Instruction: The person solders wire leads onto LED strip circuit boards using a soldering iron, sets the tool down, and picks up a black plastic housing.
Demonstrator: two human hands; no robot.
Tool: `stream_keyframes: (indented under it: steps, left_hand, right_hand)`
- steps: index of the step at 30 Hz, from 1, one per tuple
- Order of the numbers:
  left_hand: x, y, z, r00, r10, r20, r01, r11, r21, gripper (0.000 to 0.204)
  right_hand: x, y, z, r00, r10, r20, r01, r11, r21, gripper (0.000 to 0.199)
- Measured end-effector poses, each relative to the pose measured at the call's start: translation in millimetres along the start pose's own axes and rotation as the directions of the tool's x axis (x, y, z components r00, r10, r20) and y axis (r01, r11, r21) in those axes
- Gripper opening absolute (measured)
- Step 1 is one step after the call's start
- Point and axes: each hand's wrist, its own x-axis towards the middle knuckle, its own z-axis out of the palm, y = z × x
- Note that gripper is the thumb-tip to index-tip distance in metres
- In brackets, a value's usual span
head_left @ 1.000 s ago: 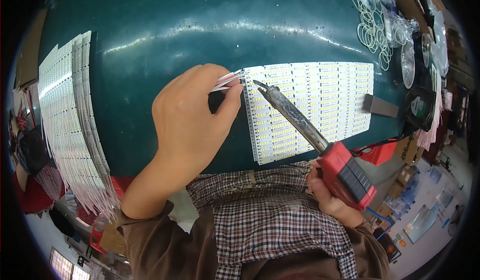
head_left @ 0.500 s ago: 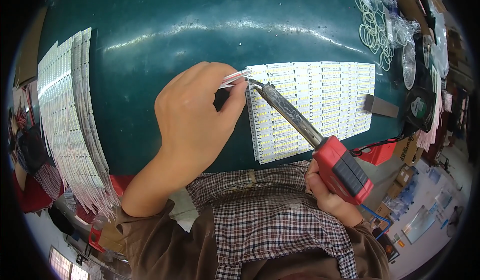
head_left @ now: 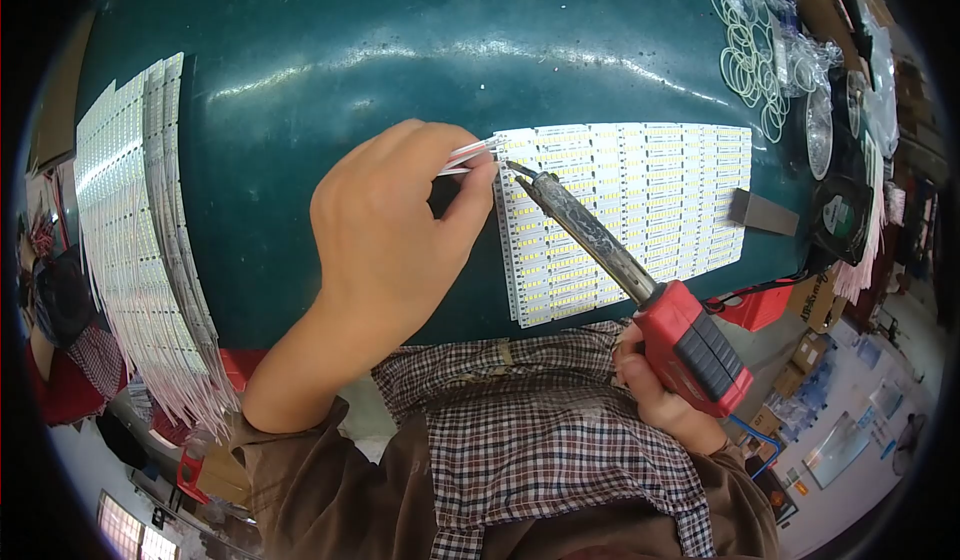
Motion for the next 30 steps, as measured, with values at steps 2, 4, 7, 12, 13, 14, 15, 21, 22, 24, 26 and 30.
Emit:
stream_keyframes:
  steps: [2, 4, 7, 12, 13, 14, 15, 21, 22, 24, 26, 30]
  left_hand:
    - [1, -2, -2, 0.999, -0.026, 0.028, 0.027, 0.999, -0.046, 0.011]
    - [1, -3, -3, 0.997, -0.051, 0.056, 0.056, 0.994, -0.091, 0.012]
    - [0, -3, -3, 0.996, -0.049, 0.068, 0.055, 0.994, -0.095, 0.013]
    - [1, -2, 1, 1.0, 0.004, 0.008, -0.004, 1.0, -0.011, 0.011]
    - [0, -1, 1, 1.0, -0.014, 0.007, 0.014, 1.0, -0.017, 0.01]
    - [0, -1, 1, 1.0, -0.011, 0.005, 0.011, 1.0, -0.028, 0.01]
    - [0, 0, 1, 1.0, -0.006, 0.0, 0.006, 1.0, -0.011, 0.01]
    - [1, 0, 3, 0.999, 0.032, -0.032, -0.032, 0.999, 0.013, 0.009]
    - [1, 0, 3, 0.998, 0.053, -0.043, -0.052, 0.999, 0.014, 0.01]
    - [1, 1, 2, 0.998, 0.051, -0.024, -0.051, 0.998, 0.02, 0.009]
    - [0, 1, 0, 0.999, 0.052, -0.007, -0.052, 0.998, 0.029, 0.009]
    - [2, -1, -9, 0.986, -0.067, 0.151, 0.076, 0.995, -0.058, 0.018]
  right_hand:
    - [0, -1, 0, 1.0, 0.022, 0.015, -0.022, 1.0, 0.005, 0.025]
    - [1, -1, -1, 0.999, 0.035, 0.024, -0.035, 0.999, 0.007, 0.025]
    - [2, -2, -2, 1.0, 0.01, 0.025, -0.01, 1.0, -0.009, 0.025]
    - [2, -4, 0, 0.998, 0.068, 0.008, -0.069, 0.995, 0.077, 0.023]
    - [3, -3, 0, 0.997, 0.073, 0.026, -0.074, 0.994, 0.074, 0.022]
    - [4, -2, 0, 0.997, 0.072, 0.029, -0.075, 0.993, 0.088, 0.021]
    - [5, -1, -1, 0.998, 0.048, 0.045, -0.05, 0.997, 0.052, 0.021]
    - [-2, -4, -4, 0.994, 0.109, -0.032, -0.104, 0.986, 0.134, 0.015]
    - [-3, -4, -4, 0.99, 0.143, -0.01, -0.141, 0.983, 0.116, 0.014]
    - [-4, -3, -5, 0.991, 0.134, -0.021, -0.129, 0.981, 0.144, 0.012]
    - [-5, -3, -6, 0.989, 0.145, -0.007, -0.143, 0.984, 0.108, 0.011]
    - [-6, -3, -5, 0.988, 0.143, -0.05, -0.133, 0.975, 0.176, 0.011]
